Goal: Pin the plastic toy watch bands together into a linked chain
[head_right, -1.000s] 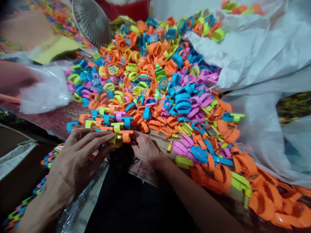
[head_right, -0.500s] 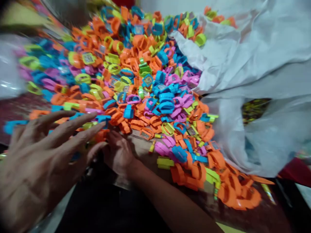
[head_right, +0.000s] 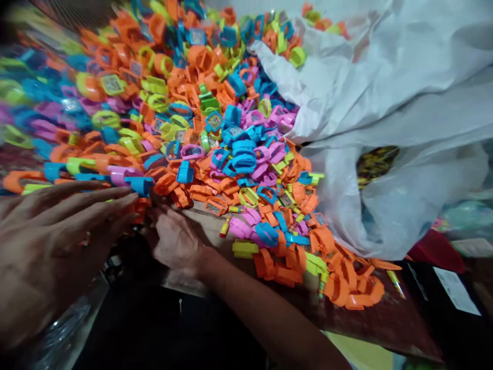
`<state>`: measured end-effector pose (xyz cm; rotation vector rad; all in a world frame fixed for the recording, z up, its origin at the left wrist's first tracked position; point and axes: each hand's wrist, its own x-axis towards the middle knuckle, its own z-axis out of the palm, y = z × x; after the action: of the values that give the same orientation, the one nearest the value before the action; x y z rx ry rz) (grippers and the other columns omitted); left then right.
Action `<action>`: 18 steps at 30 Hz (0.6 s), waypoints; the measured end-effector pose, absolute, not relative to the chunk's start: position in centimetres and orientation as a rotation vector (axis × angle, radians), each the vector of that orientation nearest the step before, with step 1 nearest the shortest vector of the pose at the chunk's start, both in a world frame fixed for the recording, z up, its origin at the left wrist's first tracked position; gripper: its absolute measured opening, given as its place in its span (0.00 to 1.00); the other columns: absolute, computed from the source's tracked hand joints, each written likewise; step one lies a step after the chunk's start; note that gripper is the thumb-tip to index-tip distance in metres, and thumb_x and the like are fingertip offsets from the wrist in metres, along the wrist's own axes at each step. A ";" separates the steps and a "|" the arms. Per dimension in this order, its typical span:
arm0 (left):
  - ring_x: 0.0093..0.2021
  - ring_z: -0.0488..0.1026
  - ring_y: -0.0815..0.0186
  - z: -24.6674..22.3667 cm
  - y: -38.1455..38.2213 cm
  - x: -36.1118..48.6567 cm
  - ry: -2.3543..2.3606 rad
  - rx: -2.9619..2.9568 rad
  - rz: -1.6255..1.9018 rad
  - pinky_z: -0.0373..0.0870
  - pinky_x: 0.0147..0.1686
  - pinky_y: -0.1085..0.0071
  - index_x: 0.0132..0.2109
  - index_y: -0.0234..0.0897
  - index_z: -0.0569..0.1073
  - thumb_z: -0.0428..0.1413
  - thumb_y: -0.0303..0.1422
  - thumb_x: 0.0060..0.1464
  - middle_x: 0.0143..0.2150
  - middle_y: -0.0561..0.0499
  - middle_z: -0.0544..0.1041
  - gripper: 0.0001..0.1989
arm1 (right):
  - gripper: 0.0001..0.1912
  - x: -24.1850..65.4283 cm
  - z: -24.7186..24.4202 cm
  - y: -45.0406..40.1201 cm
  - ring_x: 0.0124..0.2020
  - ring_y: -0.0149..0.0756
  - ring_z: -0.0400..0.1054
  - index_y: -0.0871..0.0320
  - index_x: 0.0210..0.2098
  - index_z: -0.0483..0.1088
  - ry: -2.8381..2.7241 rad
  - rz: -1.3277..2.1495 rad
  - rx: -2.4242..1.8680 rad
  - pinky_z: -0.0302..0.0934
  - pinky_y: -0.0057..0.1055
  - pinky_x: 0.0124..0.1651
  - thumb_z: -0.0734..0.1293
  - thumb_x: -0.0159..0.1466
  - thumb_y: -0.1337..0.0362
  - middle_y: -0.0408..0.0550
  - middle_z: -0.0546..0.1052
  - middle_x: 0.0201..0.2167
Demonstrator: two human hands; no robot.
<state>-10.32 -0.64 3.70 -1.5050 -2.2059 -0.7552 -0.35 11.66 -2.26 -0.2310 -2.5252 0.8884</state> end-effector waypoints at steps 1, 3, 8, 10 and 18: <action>0.54 0.70 0.51 4.2 -0.5 -10.1 -2.189 -1.528 -0.672 0.63 0.53 0.52 0.48 0.45 0.76 0.52 0.39 0.62 0.50 0.51 0.79 0.12 | 0.08 0.6 -1.7 12.1 0.45 0.38 0.69 0.60 0.44 0.67 -2.517 0.846 -0.244 0.66 0.32 0.49 0.61 0.66 0.70 0.51 0.74 0.43; 0.53 0.70 0.49 5.3 -0.5 -9.4 -2.150 -1.547 -0.565 0.65 0.51 0.52 0.52 0.39 0.74 0.51 0.38 0.63 0.49 0.46 0.79 0.15 | 0.10 3.1 -0.8 13.5 0.45 0.40 0.68 0.61 0.45 0.68 -2.493 0.691 -0.253 0.64 0.35 0.50 0.58 0.68 0.71 0.53 0.74 0.44; 0.54 0.71 0.54 7.0 -1.9 -7.6 -2.035 -1.430 -0.668 0.66 0.54 0.57 0.55 0.36 0.71 0.55 0.30 0.58 0.48 0.46 0.79 0.17 | 0.08 8.2 -0.9 17.7 0.41 0.47 0.64 0.62 0.37 0.71 -2.635 -0.002 -0.650 0.57 0.43 0.45 0.60 0.66 0.68 0.55 0.72 0.35; 0.54 0.72 0.57 7.3 -2.5 -7.5 -2.073 -1.360 -0.661 0.67 0.55 0.60 0.56 0.35 0.70 0.55 0.28 0.58 0.49 0.45 0.78 0.19 | 0.07 8.7 -1.5 18.2 0.41 0.48 0.63 0.62 0.36 0.71 -2.717 -0.165 -0.741 0.54 0.43 0.44 0.61 0.64 0.68 0.56 0.71 0.36; 0.61 0.67 0.53 8.9 -2.2 -9.2 -2.206 -1.364 -0.607 0.64 0.58 0.57 0.60 0.40 0.67 0.52 0.32 0.60 0.58 0.44 0.73 0.21 | 0.10 7.1 -1.0 18.0 0.40 0.48 0.61 0.63 0.32 0.72 -2.784 -0.207 -0.877 0.47 0.43 0.44 0.60 0.64 0.73 0.57 0.71 0.35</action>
<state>-9.23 -2.24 8.95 -1.3640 -2.2061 -0.6065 7.10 17.98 -1.03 -0.8769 -2.7839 -0.2074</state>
